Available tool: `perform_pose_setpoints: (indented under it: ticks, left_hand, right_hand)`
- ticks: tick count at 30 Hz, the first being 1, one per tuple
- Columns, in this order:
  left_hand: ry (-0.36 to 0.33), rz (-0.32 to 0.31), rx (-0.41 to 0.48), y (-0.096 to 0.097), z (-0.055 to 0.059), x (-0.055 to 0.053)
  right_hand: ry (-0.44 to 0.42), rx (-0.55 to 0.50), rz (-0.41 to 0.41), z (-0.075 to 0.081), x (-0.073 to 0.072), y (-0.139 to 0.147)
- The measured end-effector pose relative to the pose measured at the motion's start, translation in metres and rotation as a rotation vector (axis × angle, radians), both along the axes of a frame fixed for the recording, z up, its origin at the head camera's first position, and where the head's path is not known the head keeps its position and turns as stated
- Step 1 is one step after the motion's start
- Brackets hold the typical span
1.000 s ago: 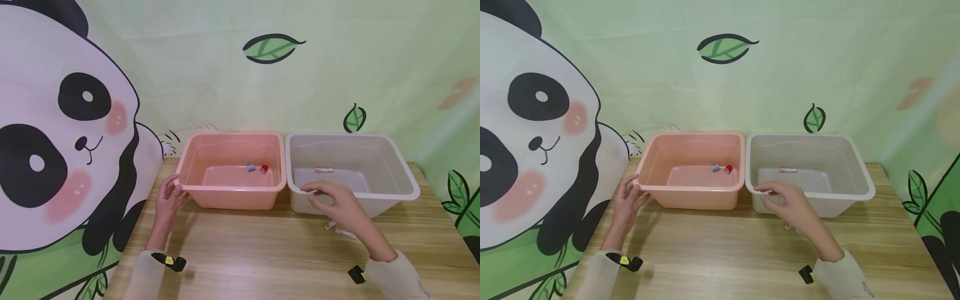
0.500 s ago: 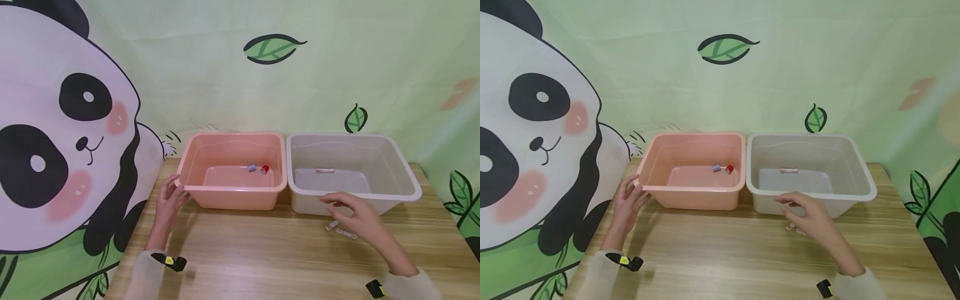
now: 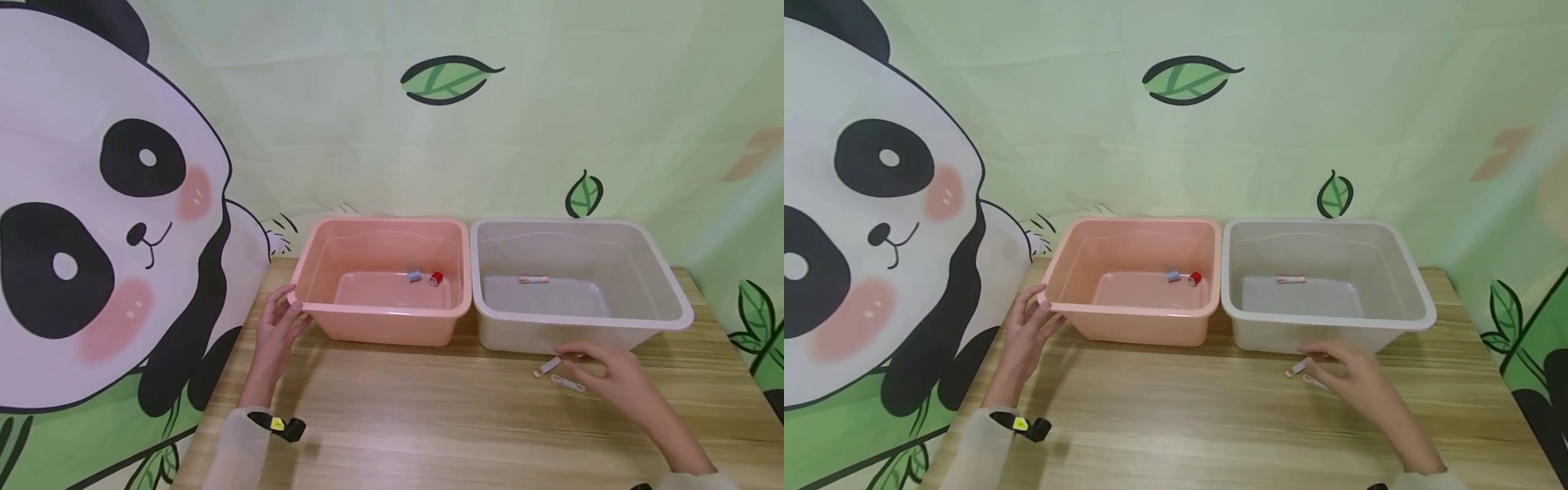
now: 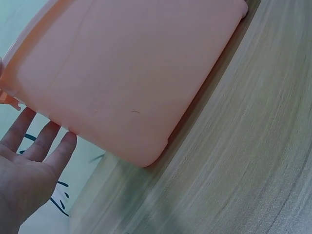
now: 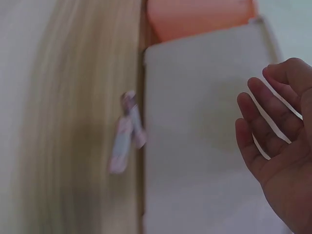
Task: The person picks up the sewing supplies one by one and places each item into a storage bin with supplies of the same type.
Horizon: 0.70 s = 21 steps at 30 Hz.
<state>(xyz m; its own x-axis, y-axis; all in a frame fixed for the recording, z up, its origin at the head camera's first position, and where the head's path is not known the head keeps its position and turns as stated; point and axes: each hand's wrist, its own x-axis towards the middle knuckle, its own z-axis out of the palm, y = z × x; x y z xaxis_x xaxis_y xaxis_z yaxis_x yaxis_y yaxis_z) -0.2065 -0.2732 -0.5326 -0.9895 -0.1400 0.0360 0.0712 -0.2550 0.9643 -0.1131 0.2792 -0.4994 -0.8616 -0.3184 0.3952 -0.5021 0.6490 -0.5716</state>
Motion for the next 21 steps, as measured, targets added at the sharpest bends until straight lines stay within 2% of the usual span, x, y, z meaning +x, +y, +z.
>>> perform_pose_setpoints:
  ticks: [4,9,15,19,21]
  left_hand:
    - [-0.003,0.003,-0.003,0.000,0.000,0.000]
    - [-0.004,0.002,-0.002,0.000,-0.001,0.000]
    - [0.000,-0.001,-0.001,0.001,0.000,0.001]
    - [0.007,-0.003,-0.010,0.001,-0.001,0.000]
    - [0.009,-0.002,-0.012,0.001,-0.001,0.000]
  right_hand:
    - [-0.046,0.030,-0.066,-0.011,0.004,0.015]
    - [-0.064,0.051,-0.117,-0.021,0.005,0.028]
    - [-0.007,0.143,-0.158,-0.034,0.005,0.036]
    - [0.021,0.160,-0.168,-0.051,0.006,0.041]
    - [0.005,0.156,-0.171,-0.058,0.007,0.042]
